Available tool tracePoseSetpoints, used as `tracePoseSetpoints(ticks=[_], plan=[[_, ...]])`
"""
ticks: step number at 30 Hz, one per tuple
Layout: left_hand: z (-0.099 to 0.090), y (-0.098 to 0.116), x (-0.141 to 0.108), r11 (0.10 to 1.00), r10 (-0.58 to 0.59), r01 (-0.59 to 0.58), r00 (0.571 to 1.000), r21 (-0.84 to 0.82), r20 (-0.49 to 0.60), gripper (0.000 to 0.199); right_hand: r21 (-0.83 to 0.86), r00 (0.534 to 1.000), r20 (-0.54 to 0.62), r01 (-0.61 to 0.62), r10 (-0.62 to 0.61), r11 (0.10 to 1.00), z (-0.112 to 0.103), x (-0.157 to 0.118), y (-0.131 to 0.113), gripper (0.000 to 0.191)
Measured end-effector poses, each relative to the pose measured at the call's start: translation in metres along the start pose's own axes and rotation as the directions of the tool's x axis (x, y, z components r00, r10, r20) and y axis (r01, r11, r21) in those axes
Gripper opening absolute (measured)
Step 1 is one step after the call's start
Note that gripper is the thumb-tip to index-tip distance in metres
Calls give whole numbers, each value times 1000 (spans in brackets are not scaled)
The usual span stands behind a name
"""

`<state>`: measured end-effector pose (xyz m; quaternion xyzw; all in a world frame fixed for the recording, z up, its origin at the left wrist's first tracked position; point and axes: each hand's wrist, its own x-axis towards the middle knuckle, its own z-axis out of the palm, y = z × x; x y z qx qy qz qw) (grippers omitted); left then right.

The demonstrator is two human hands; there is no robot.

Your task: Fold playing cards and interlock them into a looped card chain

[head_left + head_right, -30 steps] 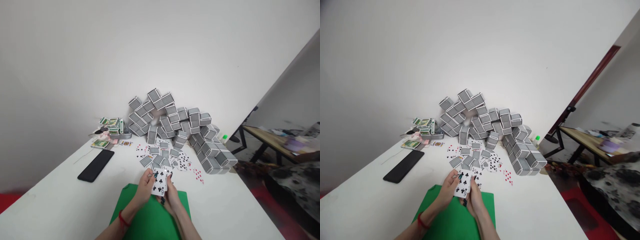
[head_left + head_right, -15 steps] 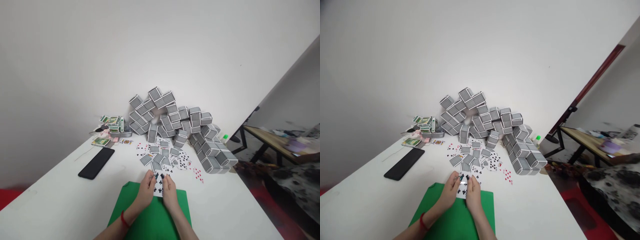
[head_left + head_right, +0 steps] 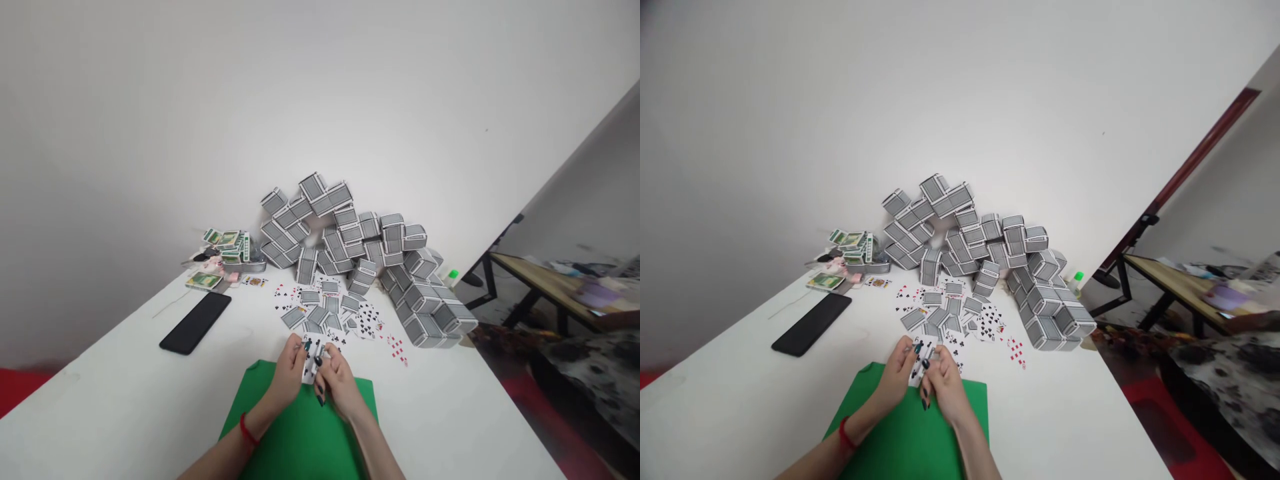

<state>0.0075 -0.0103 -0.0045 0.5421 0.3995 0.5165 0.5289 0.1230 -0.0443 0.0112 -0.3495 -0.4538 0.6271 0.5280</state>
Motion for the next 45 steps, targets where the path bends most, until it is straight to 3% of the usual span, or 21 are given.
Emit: tracePoseSetpoints(ticks=[4, 7, 13, 17, 24, 31, 36, 45], plan=[[-1, -4, 1, 1000, -7, 8, 1000, -12, 29, 20, -210, 999, -50, -21, 10, 977, -7, 0, -1, 27], [-1, -3, 2, 988, -92, 97, 995, -119, 48, 22, -301, 997, -79, -27, 4, 953, -10, -1, 0, 27], [3, 10, -1, 959, -186, 194, 981, -208, 58, 25, -476, 967, -208, 29, -145, 879, 5, -5, 8, 22], [4, 12, -1, 972, -179, 179, 984, -150, 18, 28, -340, 976, -205, -1, -73, 940, 8, -3, 7, 25], [0, 7, 2, 959, -212, 236, 965, -156, 151, 34, -167, 952, -297, 24, -73, 986, -8, 3, 0, 23], [-1, 17, 0, 955, -237, 264, 952, -131, 194, 29, 95, 942, -333, 2, 30, 996, -1, 5, 1, 19], [1, 22, -1, 961, -237, 251, 963, -114, 124, 28, 238, 937, -343, 14, 71, 971, 9, 6, -3, 15], [3, 23, -5, 987, -157, 158, 987, -41, 17, 10, 295, 925, -371, 41, 75, 955, 14, 4, 4, 8]])
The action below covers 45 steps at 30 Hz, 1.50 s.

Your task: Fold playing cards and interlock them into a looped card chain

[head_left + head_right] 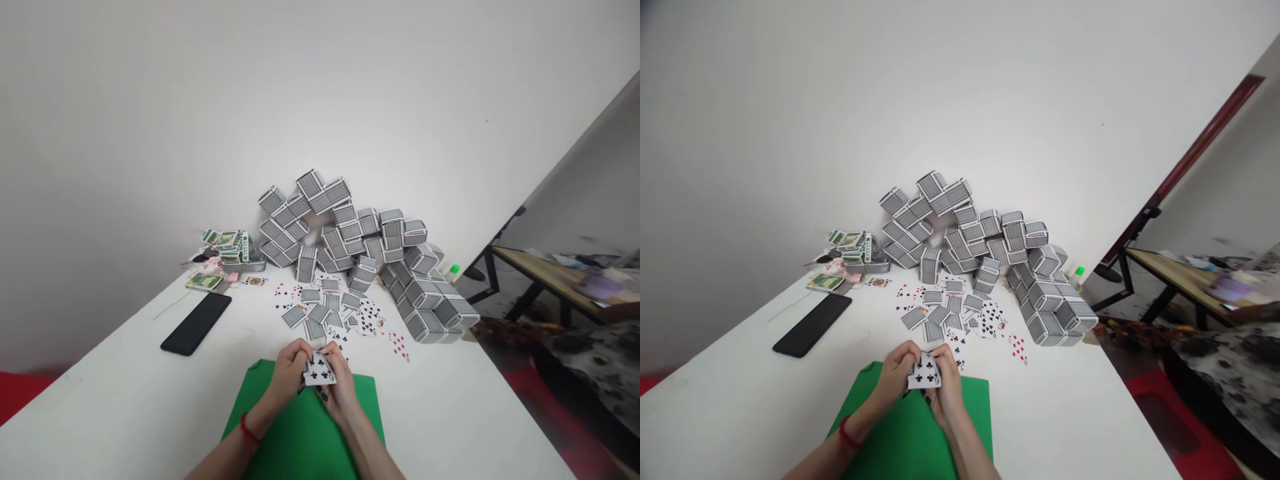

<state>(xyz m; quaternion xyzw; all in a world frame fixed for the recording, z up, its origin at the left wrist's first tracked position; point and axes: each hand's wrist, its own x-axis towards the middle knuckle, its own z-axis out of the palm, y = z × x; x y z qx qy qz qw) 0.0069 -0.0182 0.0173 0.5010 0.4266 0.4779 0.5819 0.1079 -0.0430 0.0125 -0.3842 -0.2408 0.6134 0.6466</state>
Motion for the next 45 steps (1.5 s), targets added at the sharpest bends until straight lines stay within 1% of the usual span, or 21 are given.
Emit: tracePoseSetpoints(ticks=[3, 6, 10, 12, 13, 16, 18, 19, 21, 23, 25, 27, 29, 31, 33, 35, 36, 38, 41, 43, 45], plan=[[0, 1, -2, 999, 5, -5, 1000, 31, 12, 12, 43, 998, 40, -57, 55, 997, -2, 1, 1, 9], [-6, 5, -2, 988, 81, -89, 994, 123, 72, 14, 28, 990, 72, -123, 121, 992, -4, 2, -1, 22], [-14, 13, -1, 913, 183, -253, 955, 320, 234, 18, -152, 982, 115, -130, 148, 980, -9, 4, -4, 31], [-15, 16, -1, 883, 182, -285, 940, 374, 287, 19, -274, 977, 151, -107, 152, 956, -13, 7, -6, 34], [-15, 16, 0, 879, 176, -285, 939, 381, 295, 18, -330, 980, 157, -68, 125, 942, -16, 8, -7, 34], [-13, 12, 1, 911, 130, -226, 951, 344, 279, 19, -483, 989, 132, 126, -70, 866, -22, 12, -7, 34], [-12, 6, 2, 927, 93, -176, 963, 330, 254, 15, -571, 978, 119, 207, -170, 794, -25, 13, -5, 33], [-10, 4, 3, 924, 81, -163, 967, 347, 240, 13, -609, 973, 117, 228, -198, 760, -25, 12, -4, 32], [-7, -1, 4, 898, 89, -172, 972, 404, 216, 22, -663, 966, 125, 250, -225, 706, -25, 10, -2, 29], [-3, -4, 3, 883, 109, -189, 973, 430, 205, 30, -676, 964, 141, 261, -227, 689, -24, 7, -2, 28], [1, -6, 2, 901, 119, -188, 974, 392, 192, 31, -647, 962, 158, 270, -222, 713, -20, 5, -3, 28], [4, -7, 2, 939, 103, -152, 980, 309, 168, 32, -588, 962, 169, 275, -216, 761, -17, 4, -7, 29], [4, -7, 3, 974, 53, -87, 985, 210, 163, 34, -523, 963, 182, 265, -197, 810, -15, 4, -11, 30], [0, -8, 7, 988, -9, -23, 979, 154, 204, 35, -492, 966, 215, 237, -147, 838, -16, 5, -16, 30], [-5, -8, 11, 986, -51, 7, 965, 169, 259, 36, -513, 962, 261, 207, -78, 833, -20, 7, -18, 28], [-9, -8, 16, 978, -86, 36, 967, 206, 239, 38, -552, 963, 268, 188, -40, 813, -25, 10, -19, 26], [-11, -7, 18, 974, -111, 67, 974, 216, 197, 38, -564, 969, 241, 185, -53, 805, -27, 13, -18, 25], [-11, -7, 19, 966, -189, 162, 974, 201, 124, 37, -567, 981, 143, 191, -133, 801, -31, 17, -15, 25], [-9, -9, 19, 952, -291, 274, 949, 136, 125, 35, -533, 970, 9, 209, -242, 820, -33, 21, -10, 25], [-7, -13, 18, 953, -295, 281, 947, 111, 130, 36, -489, 968, -18, 209, -249, 847, -32, 22, -7, 24], [-7, -17, 19, 958, -279, 268, 953, 100, 119, 34, -438, 978, -22, 175, -205, 882, -32, 23, -7, 28]])
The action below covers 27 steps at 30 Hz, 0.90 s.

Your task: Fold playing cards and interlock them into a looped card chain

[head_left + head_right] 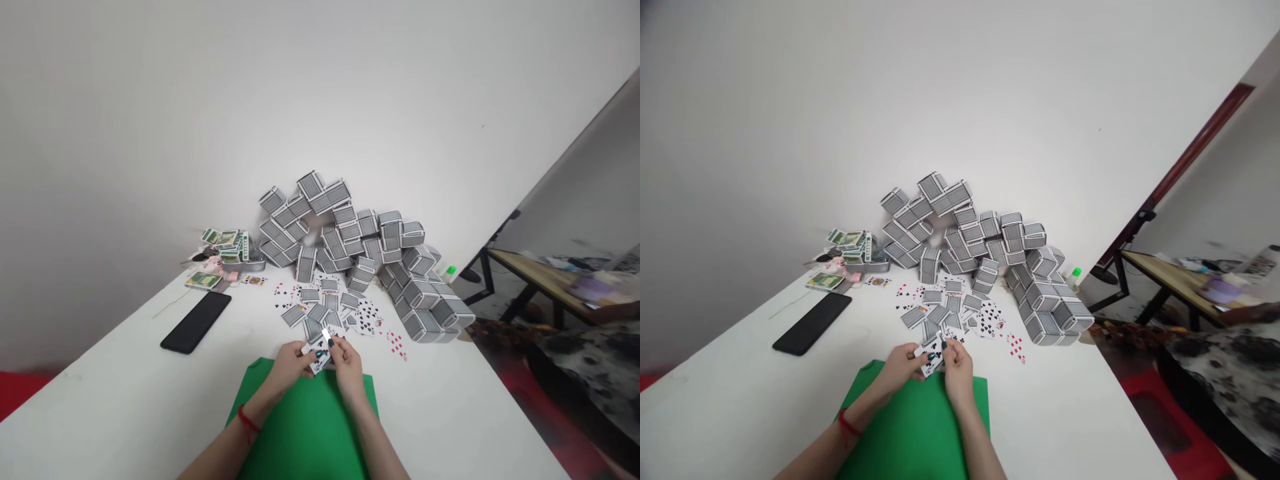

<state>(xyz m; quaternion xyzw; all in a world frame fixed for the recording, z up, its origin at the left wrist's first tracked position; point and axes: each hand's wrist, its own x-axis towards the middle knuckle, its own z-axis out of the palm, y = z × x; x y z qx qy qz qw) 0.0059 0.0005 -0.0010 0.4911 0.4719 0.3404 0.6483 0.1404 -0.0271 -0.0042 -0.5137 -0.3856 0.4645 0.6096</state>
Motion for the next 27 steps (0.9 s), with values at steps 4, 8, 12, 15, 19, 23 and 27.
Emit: tracePoseSetpoints(ticks=[4, 8, 12, 15, 19, 23, 27], plan=[[-4, -8, 6, 998, 59, -58, 998, 22, -24, 32, 72, 983, 129, -138, 128, 988, -5, 1, -4, 32], [-10, -8, 9, 992, 106, -99, 989, 72, -107, 31, 41, 960, 198, -209, 197, 977, -11, 2, -7, 28], [-15, 7, 1, 995, 45, -52, 995, -81, -87, 30, 91, 955, 177, -256, 237, 962, -10, 1, -7, 26], [-17, 18, -6, 948, 12, 33, 990, -317, 139, 31, 179, 948, 180, -295, 264, 938, -10, 1, -8, 26], [-16, 15, -8, 889, -7, 132, 961, -439, 275, 25, 217, 948, 186, -296, 258, 930, -11, 1, -9, 26], [-15, 5, -2, 896, -26, 129, 970, -424, 240, 20, 163, 967, 154, -228, 204, 960, -6, -1, -7, 27], [-15, 4, 0, 919, 13, 70, 978, -387, 207, 23, 95, 981, 131, -153, 140, 984, 1, -5, -6, 30]])
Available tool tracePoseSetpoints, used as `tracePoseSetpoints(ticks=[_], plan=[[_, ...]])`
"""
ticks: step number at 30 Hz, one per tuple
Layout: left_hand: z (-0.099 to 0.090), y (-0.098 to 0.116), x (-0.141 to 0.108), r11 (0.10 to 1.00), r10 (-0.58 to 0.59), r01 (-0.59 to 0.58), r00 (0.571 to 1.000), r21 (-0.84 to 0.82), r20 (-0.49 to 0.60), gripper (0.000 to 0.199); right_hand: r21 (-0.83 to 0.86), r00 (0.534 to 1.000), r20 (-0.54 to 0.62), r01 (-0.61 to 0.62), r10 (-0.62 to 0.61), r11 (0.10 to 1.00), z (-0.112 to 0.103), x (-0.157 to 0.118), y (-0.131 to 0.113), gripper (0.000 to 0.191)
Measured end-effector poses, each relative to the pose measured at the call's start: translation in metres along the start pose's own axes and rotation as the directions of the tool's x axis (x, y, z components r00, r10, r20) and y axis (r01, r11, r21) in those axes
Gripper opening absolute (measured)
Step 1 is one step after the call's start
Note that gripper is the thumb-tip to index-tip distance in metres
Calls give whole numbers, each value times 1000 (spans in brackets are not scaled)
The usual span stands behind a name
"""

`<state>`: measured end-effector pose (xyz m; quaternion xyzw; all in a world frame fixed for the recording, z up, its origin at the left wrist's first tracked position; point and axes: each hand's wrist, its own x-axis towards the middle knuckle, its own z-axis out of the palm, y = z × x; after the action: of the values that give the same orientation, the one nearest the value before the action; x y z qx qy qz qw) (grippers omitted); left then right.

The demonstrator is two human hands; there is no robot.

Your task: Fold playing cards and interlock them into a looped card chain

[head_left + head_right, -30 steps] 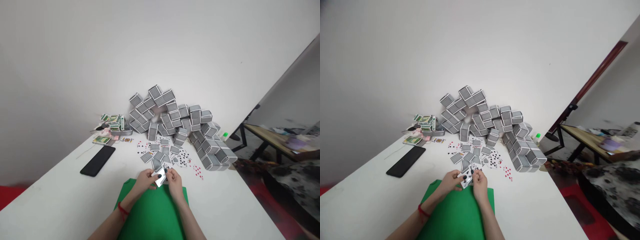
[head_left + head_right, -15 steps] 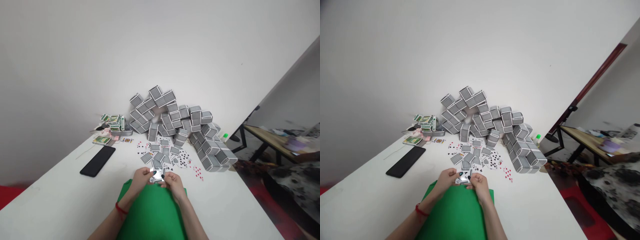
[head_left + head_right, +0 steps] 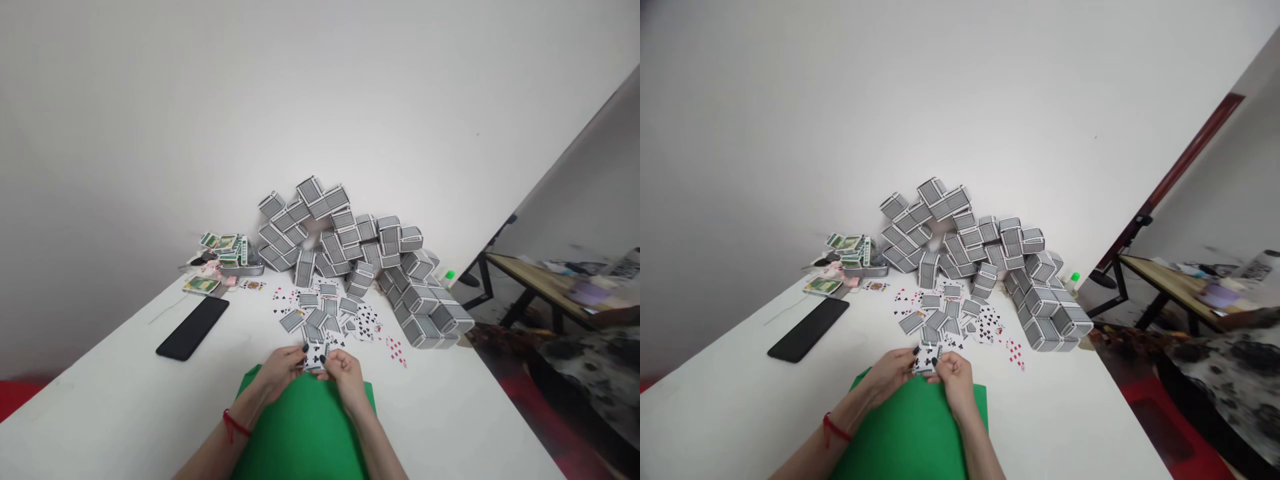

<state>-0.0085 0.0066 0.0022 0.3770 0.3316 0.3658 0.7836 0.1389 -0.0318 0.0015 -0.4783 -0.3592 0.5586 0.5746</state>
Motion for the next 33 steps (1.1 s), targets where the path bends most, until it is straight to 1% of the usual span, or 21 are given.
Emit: tracePoseSetpoints(ticks=[5, 6, 8, 9, 11, 13, 16, 18, 20, 22, 24, 26, 28, 30, 31, 33], plan=[[-1, 1, 1, 998, 39, -37, 999, 54, -33, 24, -128, 998, -17, 64, -67, 990, 6, -3, 2, 33], [-1, 0, 1, 996, 44, -39, 998, 80, -55, 25, -147, 997, -13, 70, -73, 987, 6, -4, 3, 34], [-1, -3, 3, 977, 94, -65, 986, 203, -140, 25, -167, 998, -2, 68, -69, 984, 8, -5, 5, 35], [0, -5, 4, 958, 131, -76, 974, 276, -186, 25, -172, 998, 1, 61, -62, 983, 8, -5, 6, 36], [2, -10, 5, 901, 234, -107, 935, 421, -265, 24, -178, 999, 3, 44, -44, 983, 10, -5, 7, 37], [5, -14, 5, 822, 362, -156, 885, 547, -292, 23, -183, 1000, 8, 30, -29, 983, 11, -5, 8, 38], [10, -16, 3, 673, 535, -228, 807, 703, -250, 21, -173, 999, 31, 18, -13, 985, 12, -6, 9, 37], [12, -15, 0, 619, 577, -247, 787, 746, -218, 20, -149, 999, 52, 19, -11, 989, 13, -6, 9, 36], [12, -14, -2, 600, 589, -248, 781, 761, -209, 20, -130, 997, 77, 24, -14, 991, 15, -7, 10, 35], [11, -13, -2, 602, 586, -249, 784, 758, -208, 21, -129, 995, 100, 30, -17, 991, 17, -6, 11, 32], [9, -12, 0, 640, 563, -256, 798, 725, -215, 23, -133, 994, 108, 36, -22, 990, 18, -6, 11, 30], [7, -11, 3, 727, 494, -248, 836, 640, -238, 28, -128, 995, 96, 42, -30, 991, 18, -4, 11, 29], [6, -8, 5, 836, 379, -223, 896, 502, -232, 35, -110, 997, 67, 51, -43, 993, 16, -2, 9, 28], [5, -5, 5, 908, 281, -211, 947, 362, -153, 41, -88, 998, 42, 59, -55, 994, 12, -1, 5, 28], [4, -4, 4, 924, 258, -217, 962, 315, -94, 42, -75, 998, 35, 61, -58, 995, 10, 0, 3, 28], [5, -1, 2, 928, 250, -242, 968, 284, 11, 44, -50, 998, 35, 59, -57, 997, 6, 0, -1, 27]])
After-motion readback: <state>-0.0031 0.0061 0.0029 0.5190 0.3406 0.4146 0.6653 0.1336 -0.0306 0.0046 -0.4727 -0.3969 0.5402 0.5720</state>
